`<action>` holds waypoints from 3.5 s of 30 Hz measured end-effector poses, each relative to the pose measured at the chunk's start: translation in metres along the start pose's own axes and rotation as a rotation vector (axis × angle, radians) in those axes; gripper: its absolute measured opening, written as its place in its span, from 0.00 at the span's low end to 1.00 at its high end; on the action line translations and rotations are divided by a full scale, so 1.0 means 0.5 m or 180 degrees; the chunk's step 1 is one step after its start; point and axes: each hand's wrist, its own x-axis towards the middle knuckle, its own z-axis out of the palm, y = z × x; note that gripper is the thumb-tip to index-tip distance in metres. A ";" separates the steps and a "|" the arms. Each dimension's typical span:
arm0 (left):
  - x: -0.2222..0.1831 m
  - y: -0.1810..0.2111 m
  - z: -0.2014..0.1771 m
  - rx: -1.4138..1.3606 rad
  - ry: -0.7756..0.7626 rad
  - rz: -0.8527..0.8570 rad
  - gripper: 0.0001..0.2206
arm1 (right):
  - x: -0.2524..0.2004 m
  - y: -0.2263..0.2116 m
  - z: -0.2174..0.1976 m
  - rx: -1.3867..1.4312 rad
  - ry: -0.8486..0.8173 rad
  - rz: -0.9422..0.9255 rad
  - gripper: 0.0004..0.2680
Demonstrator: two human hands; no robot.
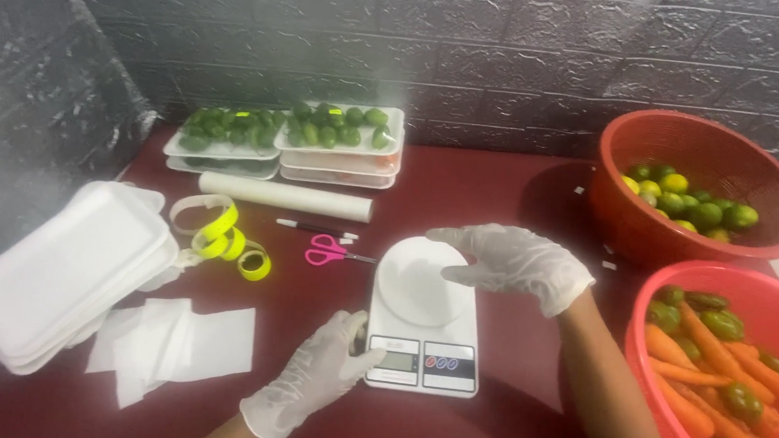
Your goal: Weighing limes on a digital scale by transferring them from a basket to a tray.
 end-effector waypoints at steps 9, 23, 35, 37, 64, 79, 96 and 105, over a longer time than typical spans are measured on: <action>-0.083 -0.123 -0.235 0.3077 0.3573 0.0413 0.18 | 0.002 0.051 -0.008 0.0417 0.0232 -0.0066 0.27; -0.052 -0.467 -0.327 0.3507 0.2817 -0.0508 0.20 | -0.015 0.042 -0.010 0.0974 0.0297 -0.0013 0.28; -0.084 -0.391 -0.383 0.4913 0.4134 0.0387 0.08 | 0.028 0.110 0.010 0.0728 0.1466 -0.0121 0.20; -0.096 -0.352 -0.386 0.4118 0.4369 0.0943 0.13 | 0.026 0.113 0.015 0.0212 0.1865 -0.0332 0.20; 0.111 0.038 0.129 0.3064 0.2170 0.4103 0.17 | -0.086 0.079 -0.021 0.0829 0.2119 -0.0232 0.19; 0.158 -0.018 -0.134 0.1109 0.3272 0.1872 0.21 | 0.003 0.020 0.008 0.0092 0.0674 0.0250 0.20; 0.203 -0.060 -0.060 -0.1403 0.0592 0.0874 0.30 | -0.089 0.037 0.092 -0.0473 0.2109 -0.2412 0.15; 0.240 -0.098 -0.041 -0.1839 0.0487 0.1216 0.29 | -0.090 0.109 0.287 -0.0401 0.2170 -0.1950 0.09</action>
